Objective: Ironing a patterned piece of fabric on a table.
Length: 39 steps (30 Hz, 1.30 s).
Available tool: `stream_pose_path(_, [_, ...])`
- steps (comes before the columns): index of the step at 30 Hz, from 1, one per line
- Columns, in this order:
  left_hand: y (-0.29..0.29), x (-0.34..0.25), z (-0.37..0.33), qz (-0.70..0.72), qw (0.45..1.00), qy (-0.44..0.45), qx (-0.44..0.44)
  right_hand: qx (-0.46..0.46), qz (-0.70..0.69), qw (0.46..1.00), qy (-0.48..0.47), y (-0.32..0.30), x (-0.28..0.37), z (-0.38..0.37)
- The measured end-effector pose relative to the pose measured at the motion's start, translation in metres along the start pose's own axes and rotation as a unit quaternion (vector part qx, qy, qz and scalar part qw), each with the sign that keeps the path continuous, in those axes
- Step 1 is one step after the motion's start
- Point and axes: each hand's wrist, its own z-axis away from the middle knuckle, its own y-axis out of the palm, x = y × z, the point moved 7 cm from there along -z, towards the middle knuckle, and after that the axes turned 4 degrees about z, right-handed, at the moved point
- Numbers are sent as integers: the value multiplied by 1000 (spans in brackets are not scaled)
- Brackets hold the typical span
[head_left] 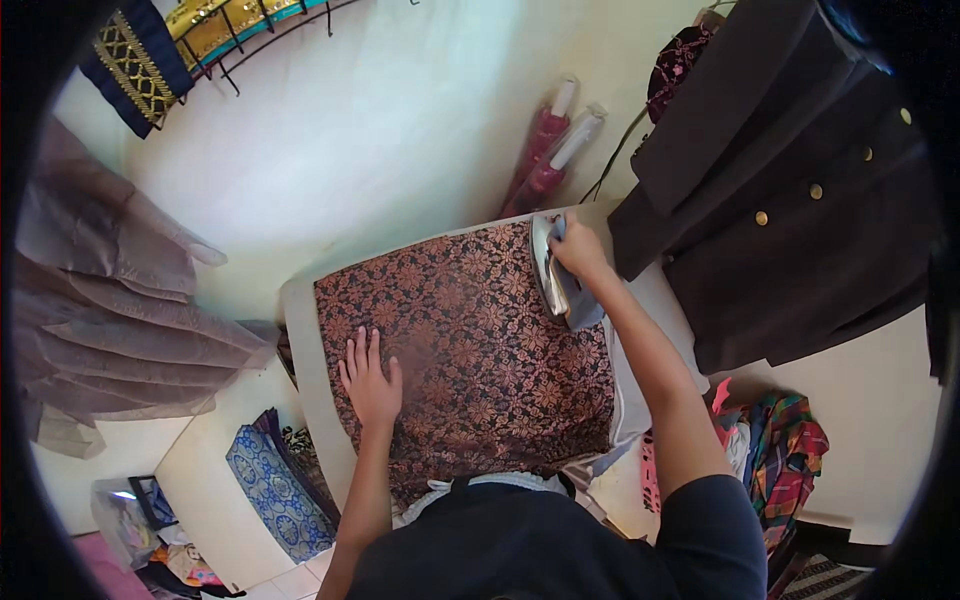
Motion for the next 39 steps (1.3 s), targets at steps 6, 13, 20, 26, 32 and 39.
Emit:
stream_pose_path(6, [-1,4,1,-7,1000,-4,0,75,7,996,-43,-12,-2,96])
stream_pose_path(13, [1,-1,0,-20,1000,-13,10,62,22,996,60,-19,-16,90])
stream_pose_path(20, [1,-6,-3,-28,999,-23,24,0,20,994,108,-20,-22,0])
stream_pose_path(26, [-4,-7,0,-14,1000,-21,17,5,5,995,101,-14,-30,-9])
stream_pose_path(32, [0,8,1,4,1000,-28,14,132,-40,988,65,4,-2,94])
stream_pose_path(39, [-4,5,0,5,1000,-13,-3,152,-22,988,19,6,35,157])
